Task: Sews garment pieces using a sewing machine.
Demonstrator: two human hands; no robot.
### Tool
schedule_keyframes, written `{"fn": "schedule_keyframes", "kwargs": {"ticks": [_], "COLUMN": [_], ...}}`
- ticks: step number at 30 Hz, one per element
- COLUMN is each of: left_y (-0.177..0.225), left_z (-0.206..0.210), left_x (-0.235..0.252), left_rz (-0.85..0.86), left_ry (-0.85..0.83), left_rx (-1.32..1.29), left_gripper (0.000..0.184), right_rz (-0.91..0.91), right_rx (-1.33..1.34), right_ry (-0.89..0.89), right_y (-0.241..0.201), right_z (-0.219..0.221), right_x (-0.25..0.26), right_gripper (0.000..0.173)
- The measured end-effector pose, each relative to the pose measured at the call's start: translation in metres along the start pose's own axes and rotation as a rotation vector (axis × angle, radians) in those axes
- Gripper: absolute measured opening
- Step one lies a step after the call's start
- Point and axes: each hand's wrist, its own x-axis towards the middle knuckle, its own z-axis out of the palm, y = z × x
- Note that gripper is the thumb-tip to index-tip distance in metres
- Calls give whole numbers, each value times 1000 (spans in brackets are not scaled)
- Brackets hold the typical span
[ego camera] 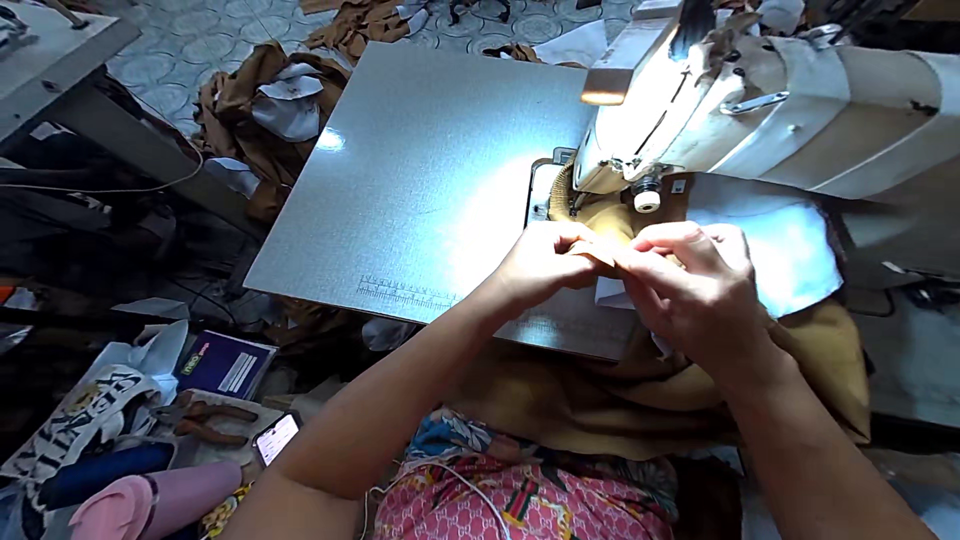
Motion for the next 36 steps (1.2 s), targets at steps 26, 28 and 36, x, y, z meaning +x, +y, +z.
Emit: {"fn": "schedule_keyframes", "kwargs": {"ticks": [26, 28, 36], "left_y": [2, 4, 30], "left_z": [-11, -8, 26], "left_x": [-16, -17, -23], "left_rz": [854, 841, 535], "left_ry": [337, 360, 479], "left_rx": [1197, 1215, 1322], "left_gripper": [16, 15, 25], "right_rz": [214, 211, 225], "right_rx": [-228, -231, -182], "right_ry": [173, 189, 268], "right_y": [7, 7, -8], "right_z": [-13, -13, -3], "right_x": [12, 12, 9], "right_gripper": [21, 21, 20]}}
